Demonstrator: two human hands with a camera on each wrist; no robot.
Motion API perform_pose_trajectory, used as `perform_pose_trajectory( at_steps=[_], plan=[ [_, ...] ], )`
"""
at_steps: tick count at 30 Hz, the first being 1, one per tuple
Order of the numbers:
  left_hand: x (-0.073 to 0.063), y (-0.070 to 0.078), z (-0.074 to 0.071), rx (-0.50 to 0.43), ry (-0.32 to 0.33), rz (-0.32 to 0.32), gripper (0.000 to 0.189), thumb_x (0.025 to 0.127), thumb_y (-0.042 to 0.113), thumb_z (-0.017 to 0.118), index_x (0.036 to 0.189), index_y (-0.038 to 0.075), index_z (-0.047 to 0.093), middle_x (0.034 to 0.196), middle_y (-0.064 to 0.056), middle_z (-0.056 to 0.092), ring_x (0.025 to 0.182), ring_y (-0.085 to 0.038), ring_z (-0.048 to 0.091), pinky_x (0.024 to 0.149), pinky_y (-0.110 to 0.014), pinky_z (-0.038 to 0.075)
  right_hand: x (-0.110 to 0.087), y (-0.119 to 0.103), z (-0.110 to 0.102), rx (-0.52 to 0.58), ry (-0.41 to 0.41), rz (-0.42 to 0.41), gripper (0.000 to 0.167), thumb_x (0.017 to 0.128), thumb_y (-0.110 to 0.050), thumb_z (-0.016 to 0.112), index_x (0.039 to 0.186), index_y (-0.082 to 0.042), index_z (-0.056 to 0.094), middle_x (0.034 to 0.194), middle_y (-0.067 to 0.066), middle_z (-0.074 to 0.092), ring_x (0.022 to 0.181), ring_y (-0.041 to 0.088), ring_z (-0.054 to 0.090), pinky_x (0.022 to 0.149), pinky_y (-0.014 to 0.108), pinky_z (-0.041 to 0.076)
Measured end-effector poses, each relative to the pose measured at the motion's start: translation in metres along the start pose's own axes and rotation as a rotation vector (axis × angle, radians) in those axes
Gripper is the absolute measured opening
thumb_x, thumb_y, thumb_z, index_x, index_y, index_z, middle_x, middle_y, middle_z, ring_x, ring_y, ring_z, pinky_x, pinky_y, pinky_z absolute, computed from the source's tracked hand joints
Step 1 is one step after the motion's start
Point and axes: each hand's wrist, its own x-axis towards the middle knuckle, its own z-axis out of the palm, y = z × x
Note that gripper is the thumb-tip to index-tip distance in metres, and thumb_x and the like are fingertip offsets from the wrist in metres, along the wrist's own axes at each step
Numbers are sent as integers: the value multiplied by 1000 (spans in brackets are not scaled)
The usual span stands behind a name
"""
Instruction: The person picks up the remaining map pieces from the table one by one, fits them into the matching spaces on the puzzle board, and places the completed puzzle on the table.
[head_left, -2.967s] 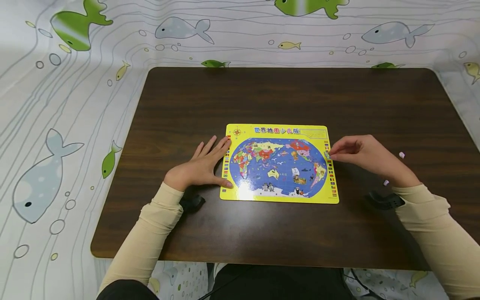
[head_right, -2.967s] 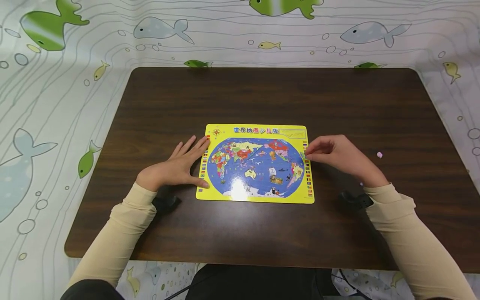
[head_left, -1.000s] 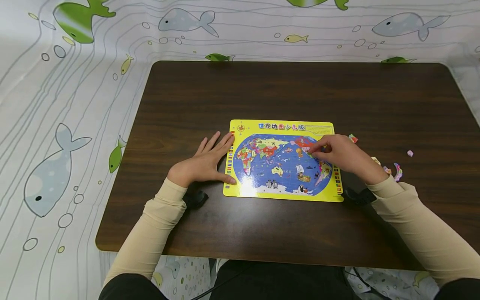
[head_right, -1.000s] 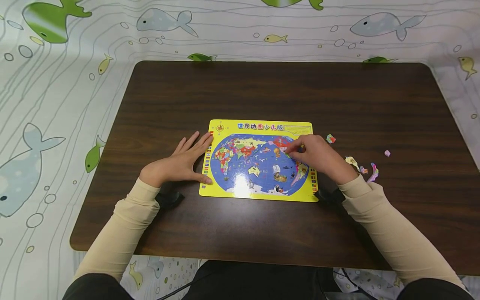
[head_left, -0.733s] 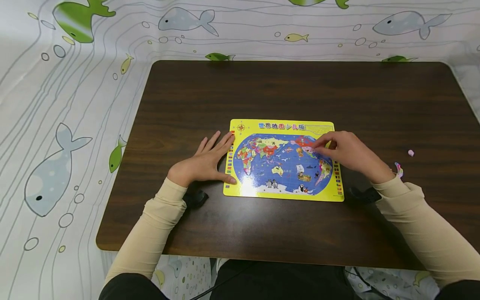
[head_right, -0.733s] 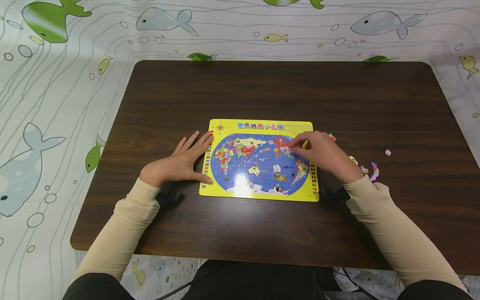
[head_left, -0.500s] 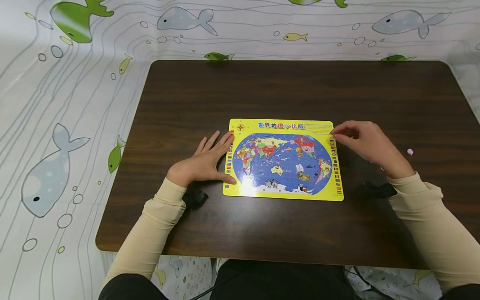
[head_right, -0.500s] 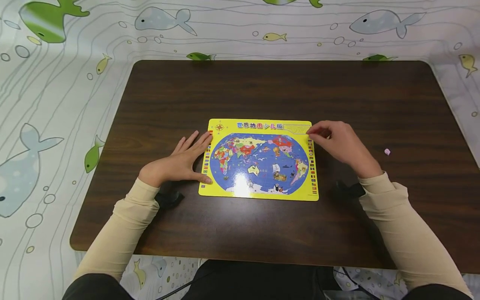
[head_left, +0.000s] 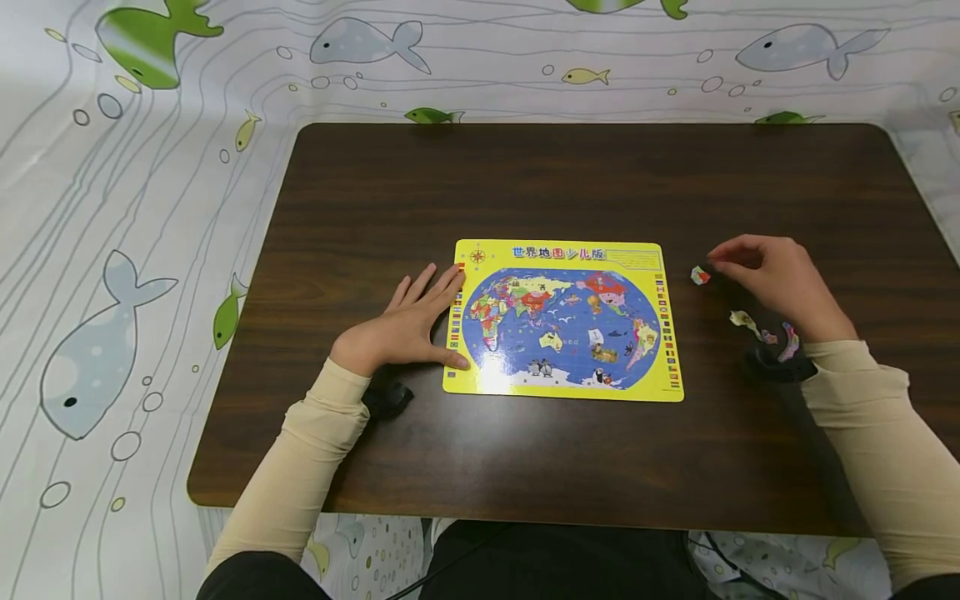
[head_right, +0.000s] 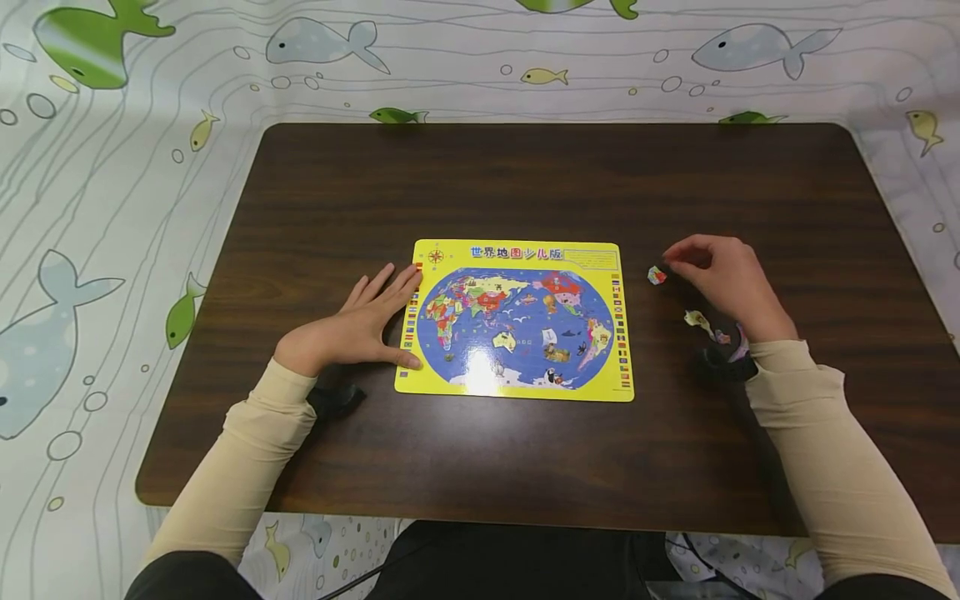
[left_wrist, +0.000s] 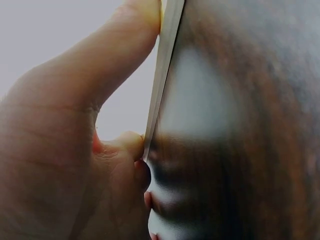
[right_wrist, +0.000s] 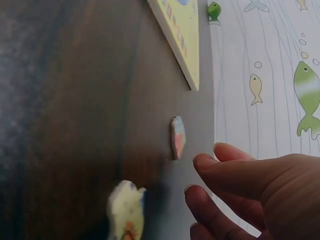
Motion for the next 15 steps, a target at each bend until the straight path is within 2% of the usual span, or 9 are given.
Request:
perform_pose_trajectory(
  at_steps=[2, 3, 6, 9, 15],
  plan=[
    [0, 0, 0, -2, 1, 0, 128, 82, 66, 78, 169, 20, -5, 177, 5, -13, 163, -30, -21, 130, -58, -13, 0, 1, 2, -14, -3, 0, 27, 104, -21, 65, 126, -5, 72, 125, 25, 71, 79, -17, 48, 69, 8, 38],
    [0, 0, 0, -3, 2, 1, 129, 82, 66, 78, 169, 20, -5, 177, 4, -13, 163, -30, -21, 130, -58, -13, 0, 0, 3, -15, -6, 4, 27, 104, -20, 65, 125, -5, 72, 125, 25, 71, 82, -12, 52, 68, 9, 39],
    [0, 0, 0, -3, 0, 0, 129, 81, 65, 79, 169, 20, -5, 177, 4, -13, 163, -30, -21, 130, -58, -14, 0, -1, 5, -19, -29, 5, 27, 104, -19, 66, 126, -5, 72, 125, 25, 70, 92, 11, 62, 67, 10, 40],
    [-1, 1, 0, -9, -1, 0, 130, 81, 64, 80, 169, 19, -4, 177, 3, -13, 163, -31, -21, 130, -59, -14, 1, -3, 7, -24, -57, -14, 28, 103, -20, 67, 127, -5, 71, 127, 25, 69, 99, 33, 63, 67, 11, 40],
    [0, -1, 0, -16, 3, 2, 129, 81, 65, 79, 169, 20, -4, 177, 3, -13, 163, -31, -21, 130, -59, -13, 2, -7, 5, -41, -82, -67, 27, 103, -16, 66, 127, -4, 71, 130, 25, 68, 103, 35, 64, 70, 9, 38]
  ],
)
